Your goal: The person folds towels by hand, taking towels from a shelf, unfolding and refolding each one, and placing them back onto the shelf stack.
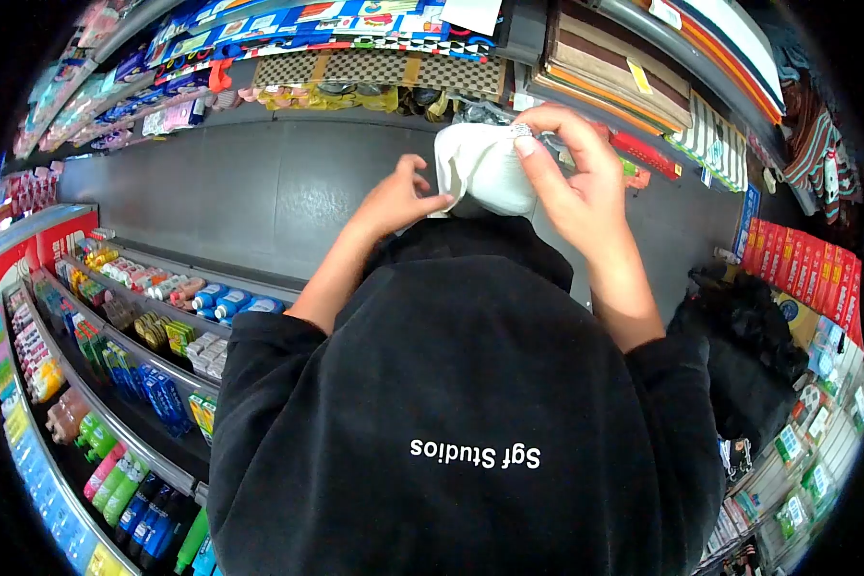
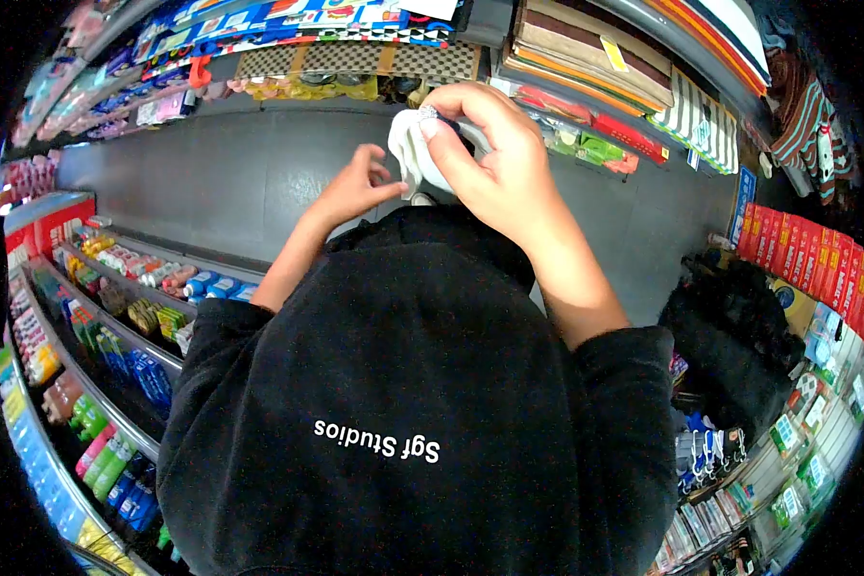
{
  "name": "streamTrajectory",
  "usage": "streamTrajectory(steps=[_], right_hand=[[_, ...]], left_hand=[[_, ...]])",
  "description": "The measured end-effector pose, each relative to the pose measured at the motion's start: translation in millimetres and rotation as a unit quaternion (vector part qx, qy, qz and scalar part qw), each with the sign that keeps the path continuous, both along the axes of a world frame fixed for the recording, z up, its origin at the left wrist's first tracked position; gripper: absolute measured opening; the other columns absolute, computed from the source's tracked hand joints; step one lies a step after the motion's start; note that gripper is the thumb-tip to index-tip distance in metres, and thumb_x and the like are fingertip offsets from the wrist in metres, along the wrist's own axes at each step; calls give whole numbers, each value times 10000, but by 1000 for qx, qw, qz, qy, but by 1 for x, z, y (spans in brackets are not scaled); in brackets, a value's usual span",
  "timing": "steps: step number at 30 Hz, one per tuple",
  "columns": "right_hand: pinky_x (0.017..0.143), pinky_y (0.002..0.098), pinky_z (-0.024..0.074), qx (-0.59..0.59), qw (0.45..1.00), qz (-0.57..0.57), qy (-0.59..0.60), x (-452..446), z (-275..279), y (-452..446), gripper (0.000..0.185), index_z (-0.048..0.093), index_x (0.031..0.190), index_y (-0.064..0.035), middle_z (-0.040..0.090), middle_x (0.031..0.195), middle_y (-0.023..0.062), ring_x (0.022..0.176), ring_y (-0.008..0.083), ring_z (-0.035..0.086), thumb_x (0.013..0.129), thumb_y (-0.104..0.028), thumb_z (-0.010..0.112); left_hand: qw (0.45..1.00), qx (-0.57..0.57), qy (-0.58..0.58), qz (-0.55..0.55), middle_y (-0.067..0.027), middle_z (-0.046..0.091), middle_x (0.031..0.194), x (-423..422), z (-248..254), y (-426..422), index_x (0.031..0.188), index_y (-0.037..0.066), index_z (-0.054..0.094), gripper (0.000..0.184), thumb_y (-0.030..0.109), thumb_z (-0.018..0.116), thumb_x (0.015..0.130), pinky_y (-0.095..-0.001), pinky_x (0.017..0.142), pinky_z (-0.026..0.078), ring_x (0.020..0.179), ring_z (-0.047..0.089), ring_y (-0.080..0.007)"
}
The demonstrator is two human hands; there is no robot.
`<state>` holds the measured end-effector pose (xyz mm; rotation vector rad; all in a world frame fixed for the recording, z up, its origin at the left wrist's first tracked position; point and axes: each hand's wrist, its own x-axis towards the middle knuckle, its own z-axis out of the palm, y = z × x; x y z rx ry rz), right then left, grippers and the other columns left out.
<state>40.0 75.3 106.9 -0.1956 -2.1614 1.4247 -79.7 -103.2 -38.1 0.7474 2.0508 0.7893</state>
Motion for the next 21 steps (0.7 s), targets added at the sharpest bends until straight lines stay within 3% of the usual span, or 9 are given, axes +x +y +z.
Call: streamTrajectory(steps=[3, 6, 9, 11, 12, 16, 21], right_hand=[[738, 253, 433, -33, 999, -5, 8, 2, 4, 1, 112, 568, 884, 10, 589, 854, 64, 802, 129, 546, 787, -42, 586], [753, 250, 432, -57, 998, -18, 29, 3, 8, 4, 104, 570, 884, 7, 590, 863, 56, 819, 119, 543, 790, -35, 581], [785, 240, 413, -82, 995, -43, 33, 8, 11, 15, 127, 564, 931, 19, 583, 911, 56, 854, 113, 532, 813, -26, 550], [788, 225, 402, -97, 992, -73, 42, 11, 11, 26, 147, 558, 961, 32, 584, 934, 69, 862, 114, 533, 827, -20, 522], [773, 222, 406, -90, 991, -85, 46, 12, 14, 30, 148, 558, 963, 29, 585, 922, 65, 849, 111, 534, 829, -23, 522], [713, 203, 419, -82, 983, -154, 57, 20, 9, 51, 100, 572, 920, 10, 582, 882, 20, 795, 71, 519, 832, -36, 559], [710, 201, 418, -79, 975, -198, 56, 28, -1, 73, 102, 577, 925, 7, 581, 874, 18, 786, 71, 521, 839, -44, 553]], left_hand=[[997, -62, -46, -10, -181, 599, 916, 9, -10, 13, 1157, -17, 369, 713, 469, 646, 714, -340, 759, 451, 848, 600, -277], [992, -58, -87, 68, -190, 599, 928, 8, -39, 20, 1137, -15, 387, 637, 435, 615, 749, -342, 756, 448, 868, 598, -280], [998, -61, -7, 23, -179, 615, 860, 0, -44, 21, 1099, -20, 405, 522, 366, 575, 791, -339, 715, 460, 786, 620, -265], [989, -42, -114, 79, -155, 625, 771, -12, -41, 18, 1067, -22, 416, 411, 273, 550, 814, -332, 642, 479, 659, 633, -234], [979, 38, -132, 147, -150, 623, 709, -19, -59, 13, 1056, -35, 413, 337, 171, 537, 820, -315, 543, 489, 554, 622, -203], [937, 160, -111, 289, -171, 613, 710, -68, -14, -4, 1034, -54, 416, 282, 74, 531, 811, -274, 467, 489, 572, 624, -194], [917, 236, 7, 322, -148, 607, 732, -105, 89, -20, 939, -35, 490, 200, 48, 567, 774, -236, 461, 481, 551, 610, -171]])
